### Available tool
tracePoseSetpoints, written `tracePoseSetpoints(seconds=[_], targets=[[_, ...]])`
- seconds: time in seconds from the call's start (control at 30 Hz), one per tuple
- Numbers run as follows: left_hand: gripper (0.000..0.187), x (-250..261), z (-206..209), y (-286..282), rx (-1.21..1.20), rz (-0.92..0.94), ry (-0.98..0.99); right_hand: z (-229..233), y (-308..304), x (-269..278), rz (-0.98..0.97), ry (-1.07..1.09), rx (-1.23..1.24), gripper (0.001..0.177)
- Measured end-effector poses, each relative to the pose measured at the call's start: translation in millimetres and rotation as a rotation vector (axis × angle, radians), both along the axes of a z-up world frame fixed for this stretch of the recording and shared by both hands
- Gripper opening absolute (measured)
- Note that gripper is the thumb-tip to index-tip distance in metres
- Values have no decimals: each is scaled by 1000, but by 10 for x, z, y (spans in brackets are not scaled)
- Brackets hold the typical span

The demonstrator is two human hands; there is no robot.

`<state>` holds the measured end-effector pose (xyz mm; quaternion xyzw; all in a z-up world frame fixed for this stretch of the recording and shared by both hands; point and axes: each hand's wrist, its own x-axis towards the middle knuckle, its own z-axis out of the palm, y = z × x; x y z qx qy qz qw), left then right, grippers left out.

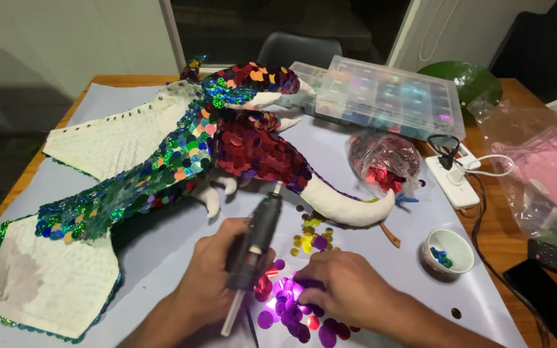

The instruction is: Applying sequins to a dragon figure using a hot glue gun

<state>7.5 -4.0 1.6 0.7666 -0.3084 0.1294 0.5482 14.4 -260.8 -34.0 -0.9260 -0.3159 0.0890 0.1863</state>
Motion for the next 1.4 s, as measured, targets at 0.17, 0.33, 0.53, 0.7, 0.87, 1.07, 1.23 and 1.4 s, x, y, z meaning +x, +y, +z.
tracePoseSetpoints(seconds=[0.17, 0.33, 0.53, 0.7, 0.87, 1.07, 1.23, 1.4], targets=[[42, 131, -289, 48, 9, -13, -15, -2, 101, 5, -20, 7, -1, 14], [51, 126, -541, 90, -6, 93, 178, 76, 110, 35, -114, 63, 28, 12], [53, 167, -593, 139, -11, 49, 367, 534, 75, 311, -203, 228, 215, 14], [39, 148, -354, 76, 67, 46, 505, 804, 110, 552, -602, 560, 546, 9], [25, 92, -407, 8, 50, 172, 422, 860, 240, 611, -636, 633, 559, 11], [43, 86, -444, 19, 177, 224, 460, 718, 235, 672, -741, 741, 753, 11], [38, 18, -441, -122, 160, 411, 356, 561, 134, 685, -727, 789, 885, 17], [34, 43, -416, -77, 168, 236, 385, 644, 194, 618, -790, 798, 895, 15]])
